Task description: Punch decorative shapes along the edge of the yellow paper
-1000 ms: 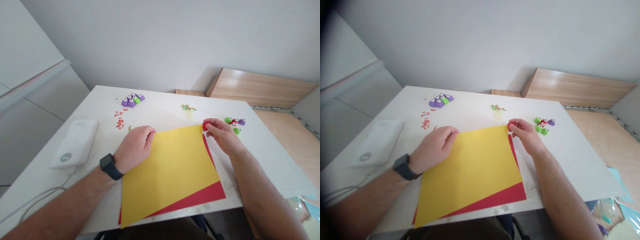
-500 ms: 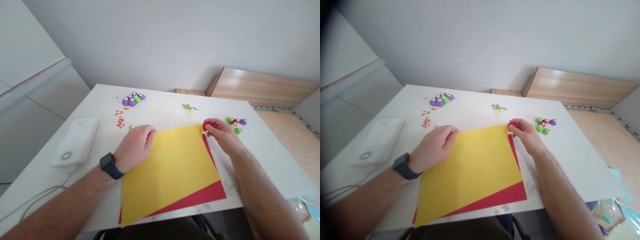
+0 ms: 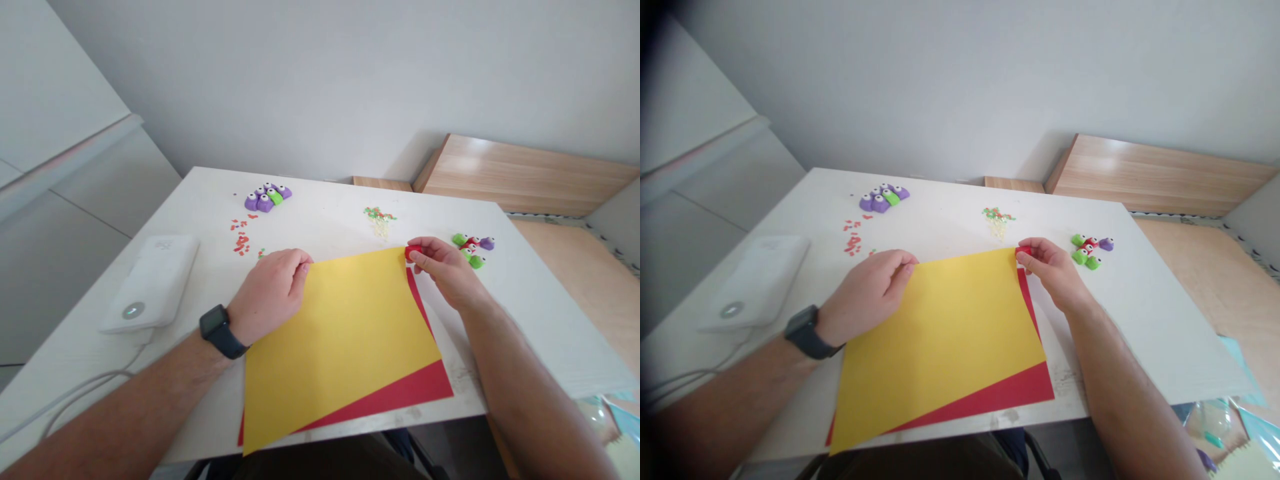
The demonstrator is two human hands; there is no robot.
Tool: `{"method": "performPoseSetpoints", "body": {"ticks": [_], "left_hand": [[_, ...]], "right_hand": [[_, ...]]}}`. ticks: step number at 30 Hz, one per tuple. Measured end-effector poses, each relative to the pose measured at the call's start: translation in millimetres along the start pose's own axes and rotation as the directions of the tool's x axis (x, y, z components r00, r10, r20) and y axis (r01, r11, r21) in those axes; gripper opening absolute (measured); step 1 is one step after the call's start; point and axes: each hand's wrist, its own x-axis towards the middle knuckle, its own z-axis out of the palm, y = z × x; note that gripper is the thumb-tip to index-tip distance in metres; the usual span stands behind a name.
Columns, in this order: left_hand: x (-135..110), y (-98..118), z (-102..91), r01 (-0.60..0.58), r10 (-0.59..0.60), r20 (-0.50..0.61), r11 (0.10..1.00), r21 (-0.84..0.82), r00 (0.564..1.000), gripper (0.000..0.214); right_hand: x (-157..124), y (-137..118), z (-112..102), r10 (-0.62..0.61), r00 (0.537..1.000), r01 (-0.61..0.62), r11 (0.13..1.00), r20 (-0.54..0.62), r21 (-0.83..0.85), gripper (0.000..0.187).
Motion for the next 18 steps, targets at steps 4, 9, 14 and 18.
{"method": "performPoseSetpoints", "body": {"ticks": [4,9,14,18], "left_hand": [[-0.4,1.1,-0.6,-0.002,0.002,-0.006,1.0,-0.003,1.0,0.021],[-0.5,3.0,-1.0,-0.012,0.012,0.004,1.0,-0.014,1.0,0.022],[-1.8,3.9,-1.5,-0.014,0.015,0.012,0.999,-0.028,1.0,0.022],[-2.5,4.6,-2.1,-0.022,0.022,0.001,0.999,-0.042,1.0,0.021]], "right_hand": [[1.0,2.5,-0.9,-0.004,1.0,0.004,1.0,-0.001,-0.016,0.037],[1.4,4.2,-1.3,0.003,1.0,-0.003,1.0,0.009,-0.01,0.037],[0.3,2.3,2.4,0.044,0.999,-0.044,0.999,0.019,0.021,0.04],[-1.2,0.8,5.3,0.075,0.996,-0.076,0.997,0.051,0.032,0.042]]}}
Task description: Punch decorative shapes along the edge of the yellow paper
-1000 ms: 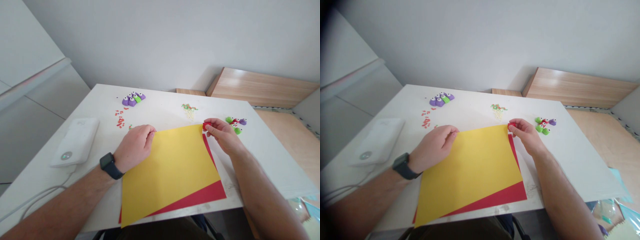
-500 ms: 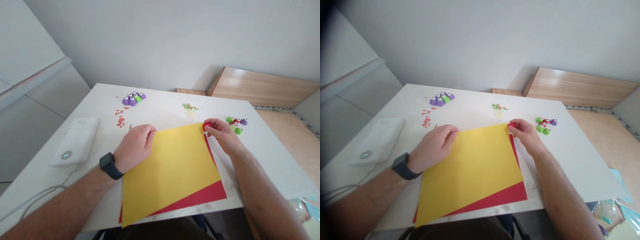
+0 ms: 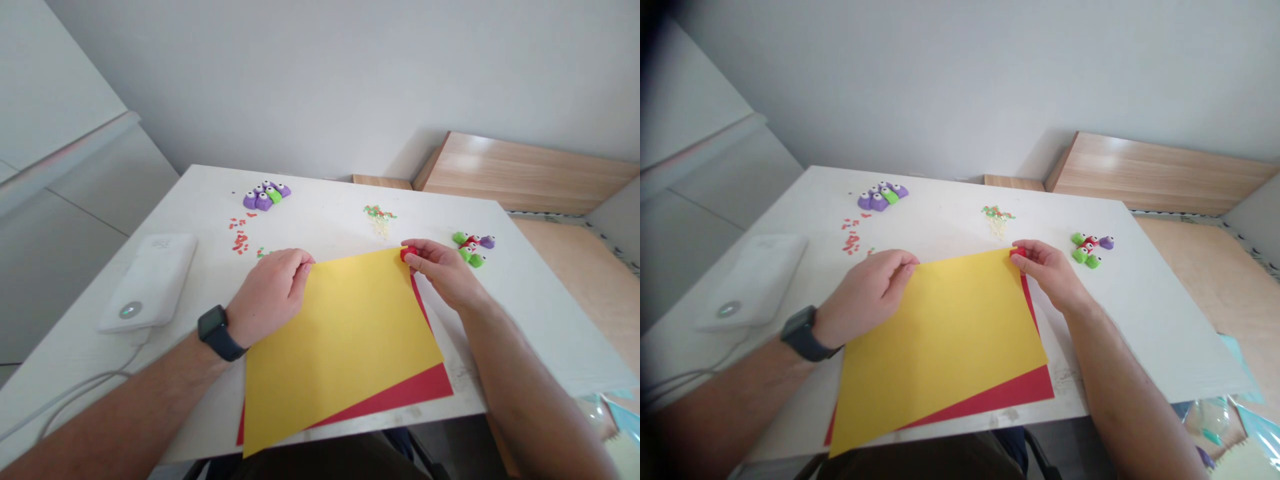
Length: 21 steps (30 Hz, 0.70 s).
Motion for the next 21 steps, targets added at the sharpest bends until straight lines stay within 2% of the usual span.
{"method": "performPoseSetpoints", "body": {"ticks": [5,21], "left_hand": [[0.6,1.2,-1.3,-0.013,0.013,0.004,1.0,-0.009,1.0,0.021],[0.2,3.0,-1.8,-0.03,0.03,0.012,1.0,-0.009,0.999,0.022]], "right_hand": [[-0.2,-0.9,-0.3,-0.005,0.999,0.005,1.0,0.032,0.019,0.036],[-1.1,-2.8,-2.3,-0.004,0.999,0.004,1.0,0.037,0.001,0.035]]}}
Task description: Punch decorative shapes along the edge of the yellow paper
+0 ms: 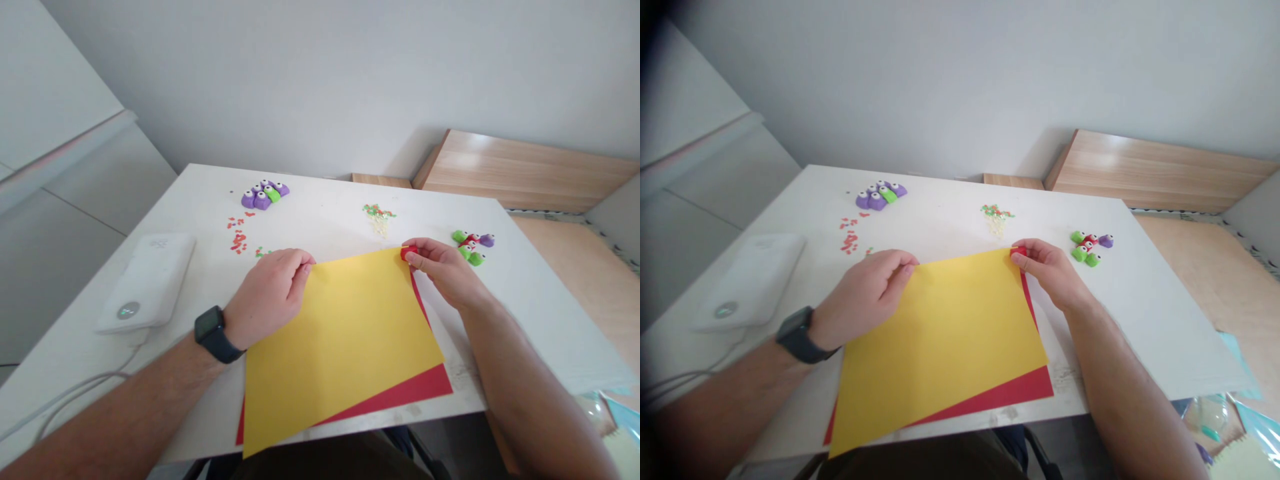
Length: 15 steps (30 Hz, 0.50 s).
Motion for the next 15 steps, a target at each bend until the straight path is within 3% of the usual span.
{"method": "performPoseSetpoints", "body": {"ticks": [15], "left_hand": [[-1.5,1.6,0.4,-0.002,0.002,-0.001,1.0,0.003,1.0,0.022]], "right_hand": [[1.6,5.8,1.8,-0.046,0.999,0.047,0.998,0.015,-0.04,0.032]]}}
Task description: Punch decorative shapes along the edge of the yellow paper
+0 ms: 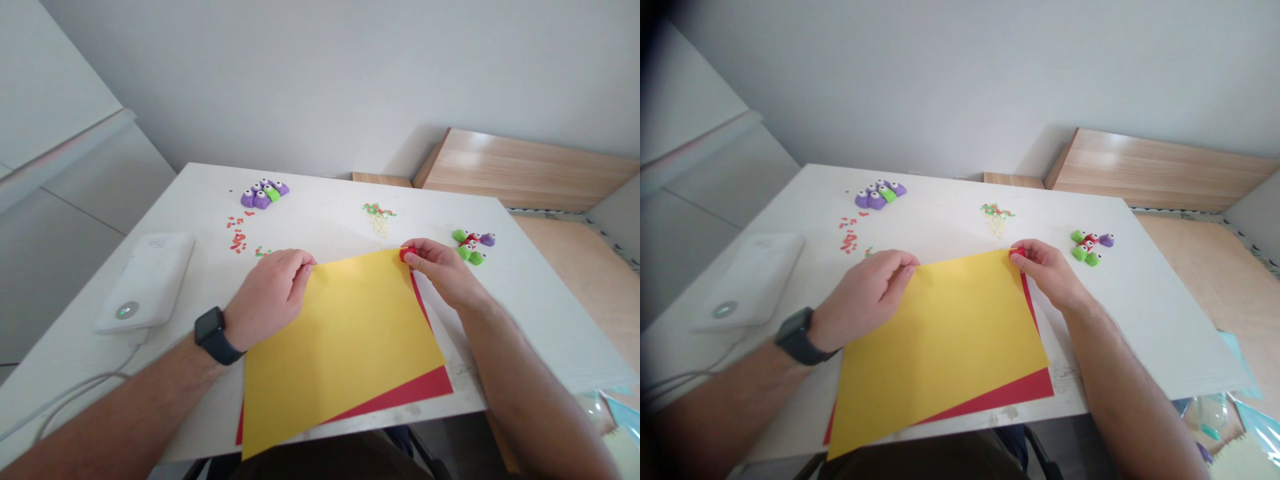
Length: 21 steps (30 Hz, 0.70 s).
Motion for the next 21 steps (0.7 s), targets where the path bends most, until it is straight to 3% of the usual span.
{"method": "performPoseSetpoints", "body": {"ticks": [21], "left_hand": [[-1.9,2.1,0.6,-0.014,0.014,0.02,1.0,0.007,1.0,0.021]], "right_hand": [[-0.6,-0.9,8.0,-0.005,1.0,0.005,0.996,-0.003,-0.085,0.027]]}}
